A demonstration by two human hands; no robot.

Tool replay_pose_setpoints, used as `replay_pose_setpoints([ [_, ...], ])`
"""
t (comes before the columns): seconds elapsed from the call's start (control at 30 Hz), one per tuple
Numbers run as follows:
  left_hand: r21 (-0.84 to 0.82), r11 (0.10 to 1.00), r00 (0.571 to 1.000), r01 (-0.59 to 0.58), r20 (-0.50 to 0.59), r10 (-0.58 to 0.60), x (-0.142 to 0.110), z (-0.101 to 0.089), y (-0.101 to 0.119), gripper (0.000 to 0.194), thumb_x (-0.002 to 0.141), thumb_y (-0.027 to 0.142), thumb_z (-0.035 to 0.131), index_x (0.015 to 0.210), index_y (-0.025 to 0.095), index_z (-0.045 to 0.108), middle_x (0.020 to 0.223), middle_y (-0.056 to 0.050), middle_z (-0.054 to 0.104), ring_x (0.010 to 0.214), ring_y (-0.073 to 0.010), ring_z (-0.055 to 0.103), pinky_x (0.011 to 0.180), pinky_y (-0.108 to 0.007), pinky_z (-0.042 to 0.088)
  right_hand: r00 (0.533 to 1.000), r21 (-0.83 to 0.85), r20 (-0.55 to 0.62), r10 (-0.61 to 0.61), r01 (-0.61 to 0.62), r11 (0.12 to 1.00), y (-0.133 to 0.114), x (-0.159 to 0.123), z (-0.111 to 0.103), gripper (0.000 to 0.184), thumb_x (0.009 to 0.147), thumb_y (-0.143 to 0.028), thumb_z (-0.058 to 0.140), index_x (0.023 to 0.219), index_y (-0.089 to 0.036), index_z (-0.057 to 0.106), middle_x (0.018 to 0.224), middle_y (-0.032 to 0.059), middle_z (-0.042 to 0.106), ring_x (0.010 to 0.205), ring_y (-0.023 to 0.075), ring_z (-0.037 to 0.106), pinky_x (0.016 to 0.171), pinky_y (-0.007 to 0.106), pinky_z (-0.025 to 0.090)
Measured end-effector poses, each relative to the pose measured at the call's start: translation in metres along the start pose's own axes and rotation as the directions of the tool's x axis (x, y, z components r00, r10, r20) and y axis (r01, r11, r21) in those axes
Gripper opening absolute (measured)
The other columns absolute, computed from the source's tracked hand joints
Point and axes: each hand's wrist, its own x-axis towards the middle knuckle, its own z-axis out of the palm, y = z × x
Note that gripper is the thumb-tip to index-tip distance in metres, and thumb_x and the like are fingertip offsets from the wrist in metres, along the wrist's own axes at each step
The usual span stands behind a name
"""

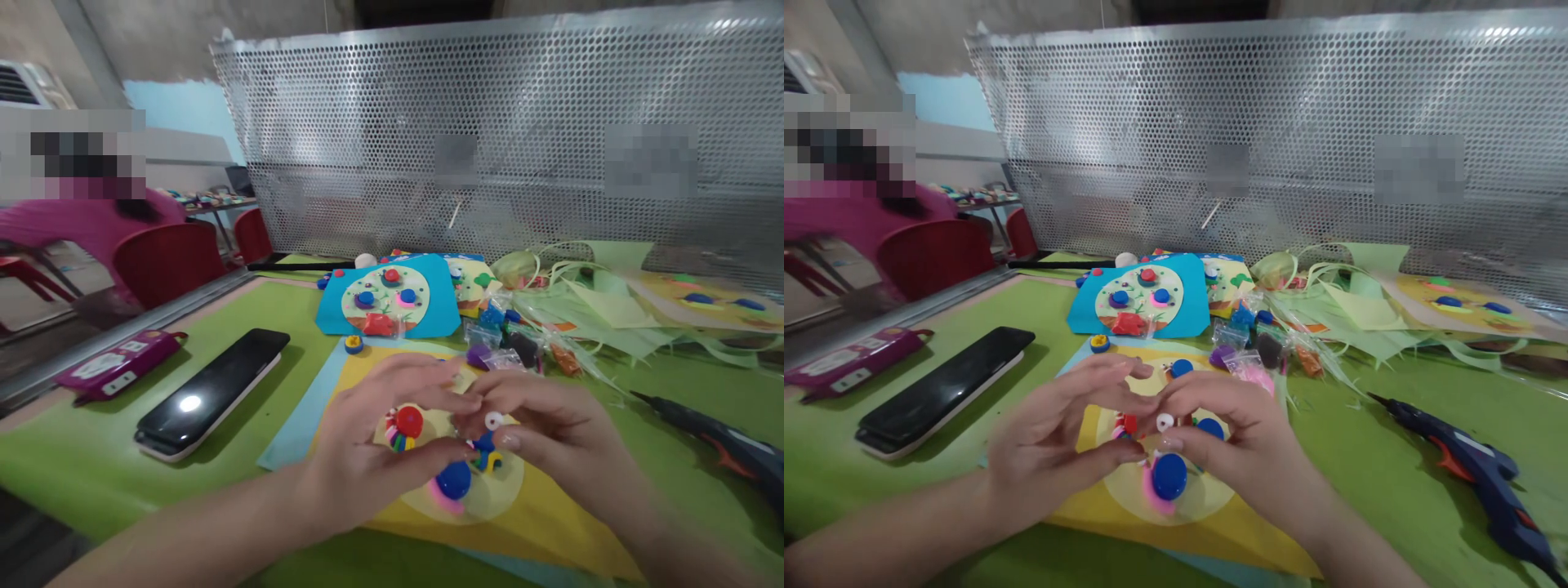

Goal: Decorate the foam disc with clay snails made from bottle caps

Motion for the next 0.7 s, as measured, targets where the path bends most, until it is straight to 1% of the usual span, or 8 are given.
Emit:
replay_pose_setpoints([
  [0.1, 0.031, 0.999, 1.000, 0.008, -0.016, -0.008, 0.001, -0.001, 0.000, 0.065, 0.071, 0.020, 0.076, 0.129, 0.027, 0.047, 0.102, -0.003, 0.072, 0.101, -0.0180, 0.062, 0.096, -0.033, 0.045, 1.000, -0.069, 0.015, -0.014, 0.015, 0.997, -0.001, 0.001, 0.000, 0.011, 0.081, -0.016, 0.062, 0.078, -0.024, 0.068, 0.076, -0.0003, 0.070, 0.075, 0.0121, 0.065, 0.070, 0.020, 0.052],
  [0.23, 0.113, 0.993, 0.999, -0.018, 0.040, 0.014, 0.002, -0.002, -0.001, 0.066, 0.073, 0.020, 0.074, 0.131, 0.027, 0.044, 0.106, -0.003, 0.071, 0.102, -0.0190, 0.062, 0.096, -0.035, 0.045, 1.000, -0.158, 0.008, 0.006, -0.004, 0.987, -0.004, 0.002, 0.000, 0.014, 0.081, -0.012, 0.059, 0.080, -0.023, 0.068, 0.077, -0.0005, 0.071, 0.075, 0.0116, 0.065, 0.068, 0.018, 0.052],
  [0.33, 0.176, 0.981, 0.994, -0.085, 0.075, 0.073, 0.004, -0.004, -0.002, 0.060, 0.076, 0.015, 0.071, 0.129, 0.025, 0.045, 0.106, -0.003, 0.070, 0.106, -0.0190, 0.060, 0.094, -0.034, 0.047, 0.998, -0.178, 0.041, 0.047, -0.039, 0.983, -0.005, 0.002, 0.001, 0.015, 0.083, -0.015, 0.058, 0.081, -0.023, 0.070, 0.080, 0.0000, 0.071, 0.074, 0.0123, 0.066, 0.068, 0.019, 0.052],
  [0.4, 0.227, 0.962, 0.987, -0.149, 0.094, 0.130, 0.006, -0.005, -0.002, 0.053, 0.077, 0.013, 0.068, 0.126, 0.022, 0.049, 0.102, -0.004, 0.071, 0.105, -0.0181, 0.059, 0.091, -0.031, 0.050, 0.995, -0.186, 0.055, 0.078, -0.067, 0.980, -0.004, 0.002, 0.002, 0.016, 0.084, -0.016, 0.057, 0.085, -0.025, 0.071, 0.084, 0.0004, 0.072, 0.075, 0.0125, 0.065, 0.068, 0.019, 0.052],
  [0.5, 0.283, 0.925, 0.965, -0.255, 0.131, 0.226, 0.010, -0.006, 0.000, 0.047, 0.078, 0.009, 0.066, 0.122, 0.017, 0.052, 0.095, -0.006, 0.072, 0.102, -0.0172, 0.059, 0.084, -0.027, 0.054, 0.992, -0.181, 0.073, 0.107, -0.092, 0.979, -0.004, 0.002, 0.002, 0.018, 0.084, -0.018, 0.056, 0.087, -0.026, 0.071, 0.084, 0.0000, 0.071, 0.074, 0.0127, 0.065, 0.068, 0.020, 0.052],
  [0.6, 0.303, 0.892, 0.940, -0.336, 0.165, 0.298, 0.012, -0.008, 0.001, 0.039, 0.077, 0.004, 0.065, 0.114, 0.013, 0.056, 0.092, -0.007, 0.072, 0.102, -0.0169, 0.059, 0.080, -0.024, 0.055, 0.984, -0.181, 0.090, 0.155, -0.136, 0.974, -0.003, 0.002, 0.000, 0.018, 0.085, -0.018, 0.055, 0.082, -0.024, 0.071, 0.081, -0.0009, 0.071, 0.073, 0.0120, 0.064, 0.065, 0.018, 0.051],
  [0.7, 0.396, 0.832, 0.919, -0.389, 0.232, 0.320, 0.012, -0.010, 0.000, 0.035, 0.076, 0.006, 0.068, 0.109, 0.009, 0.058, 0.087, -0.005, 0.073, 0.102, -0.0174, 0.060, 0.082, -0.023, 0.054, 0.972, -0.196, 0.121, 0.200, -0.174, 0.965, -0.004, 0.003, -0.003, 0.020, 0.086, -0.019, 0.053, 0.075, -0.022, 0.070, 0.076, -0.0016, 0.070, 0.069, 0.0103, 0.063, 0.062, 0.016, 0.049],
])
